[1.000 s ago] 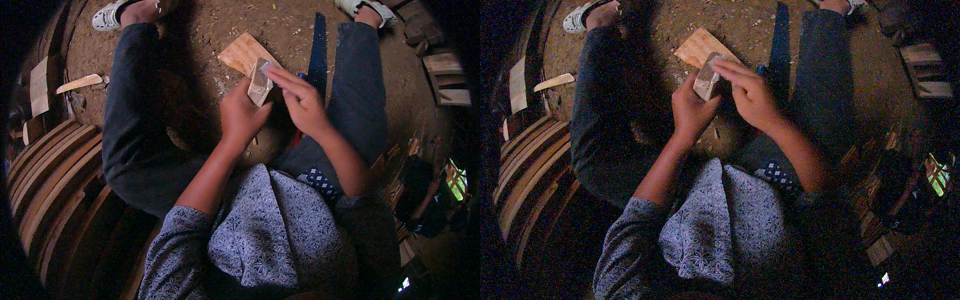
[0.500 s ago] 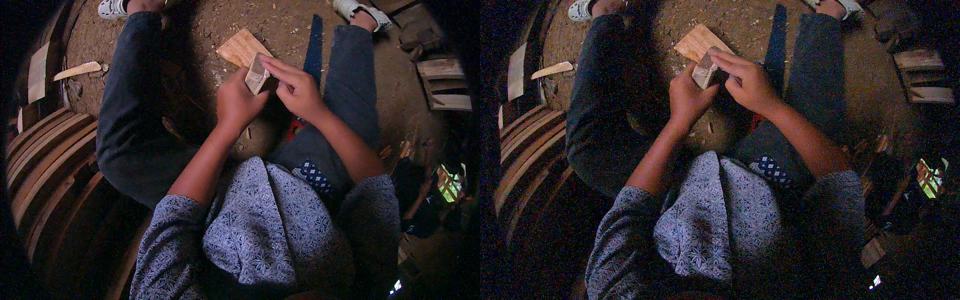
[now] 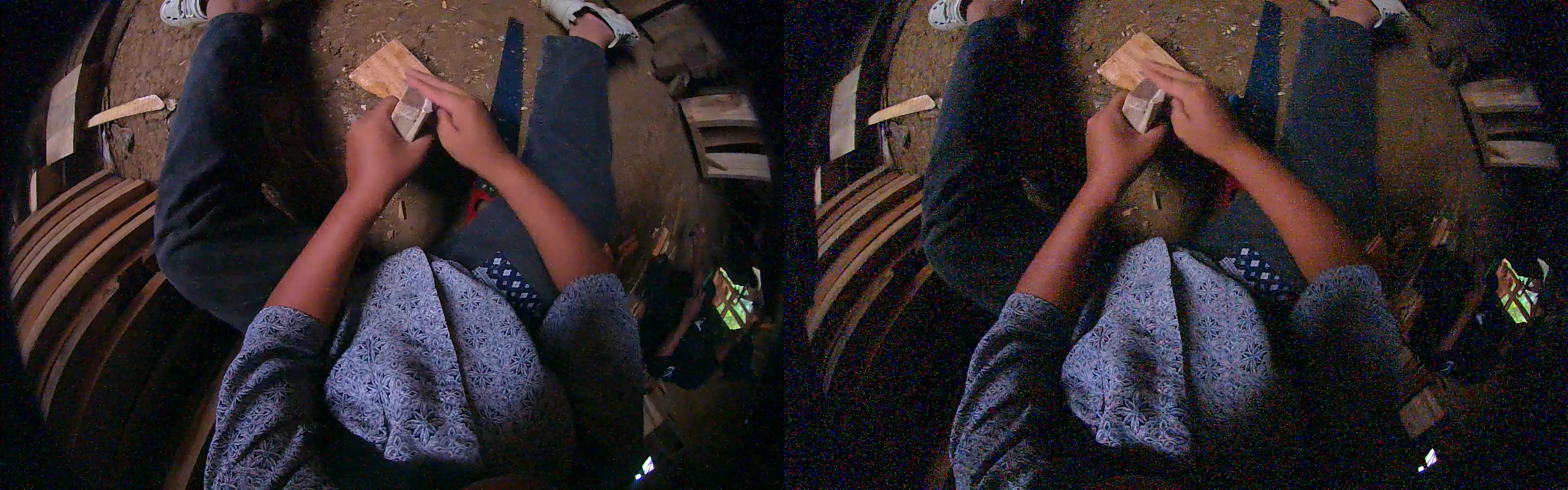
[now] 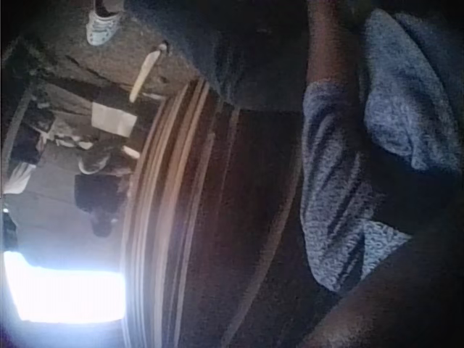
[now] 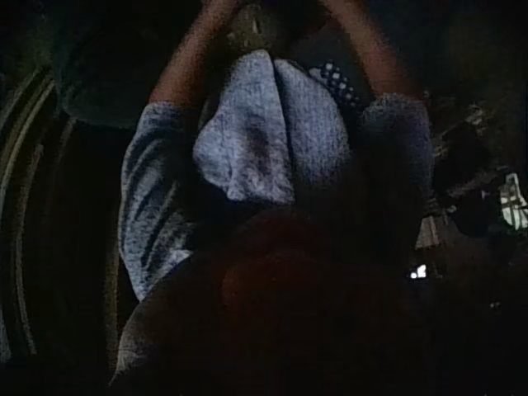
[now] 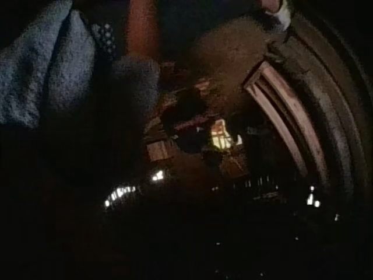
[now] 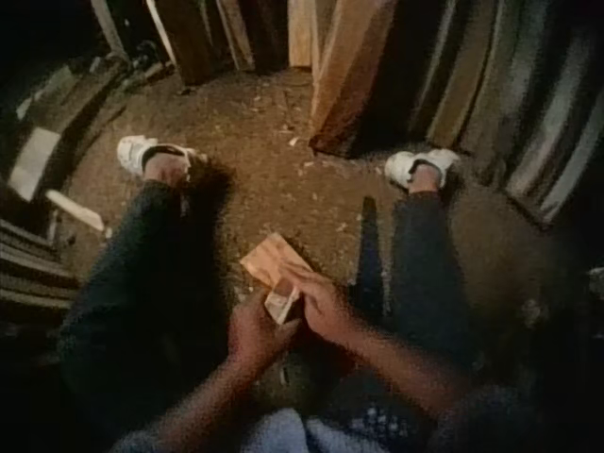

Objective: The person sits on the ground and sands a small wooden box using a sanding block. They rotate the box to smooth multiple edges and surfaces, then set it down and pick up another wooden piece to continue sanding.

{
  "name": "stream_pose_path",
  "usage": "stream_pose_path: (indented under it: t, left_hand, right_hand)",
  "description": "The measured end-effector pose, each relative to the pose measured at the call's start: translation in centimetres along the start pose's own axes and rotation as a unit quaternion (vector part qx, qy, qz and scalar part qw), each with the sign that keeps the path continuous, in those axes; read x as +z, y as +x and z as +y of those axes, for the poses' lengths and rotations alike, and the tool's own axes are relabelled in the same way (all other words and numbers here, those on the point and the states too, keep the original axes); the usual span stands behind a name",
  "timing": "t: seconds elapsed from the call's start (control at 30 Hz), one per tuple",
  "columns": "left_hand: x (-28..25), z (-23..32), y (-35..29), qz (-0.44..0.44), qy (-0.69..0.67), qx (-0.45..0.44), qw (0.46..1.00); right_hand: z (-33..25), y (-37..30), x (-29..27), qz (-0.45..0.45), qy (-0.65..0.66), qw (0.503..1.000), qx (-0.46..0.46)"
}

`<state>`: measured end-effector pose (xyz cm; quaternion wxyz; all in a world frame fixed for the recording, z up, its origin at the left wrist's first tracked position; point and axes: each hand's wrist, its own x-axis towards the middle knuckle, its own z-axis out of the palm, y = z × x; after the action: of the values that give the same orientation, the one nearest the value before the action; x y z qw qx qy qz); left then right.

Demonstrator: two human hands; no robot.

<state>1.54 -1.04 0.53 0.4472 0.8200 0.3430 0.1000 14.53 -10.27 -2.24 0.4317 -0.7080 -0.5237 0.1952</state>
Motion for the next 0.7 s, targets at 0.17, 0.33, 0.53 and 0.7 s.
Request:
stream_pose_path:
  t: [0.17,0.33,0.53,0.7]
  left_hand:
    - [0.0,-0.7,-0.3,-0.023,-0.005,0.017,1.000]
    - [0.6,-1.1,-0.4,-0.002,0.003,0.023,1.000]
    - [0.4,-0.6,0.0,-0.004,0.016,0.030,0.999]
    - [0.1,-0.4,0.1,-0.007,0.012,0.015,1.000]
  right_hand:
    - [-0.9,0.1,-1.0,-0.035,0.000,0.999,0.012]
    - [-4.7,-3.0,-2.4,-0.030,0.039,0.998,0.050]
    - [-0.1,1.0,-1.0,-0.077,0.016,0.997,-0.002]
    - [-2.3,-1.0,-3.0,-0.057,0.048,0.997,0.017]
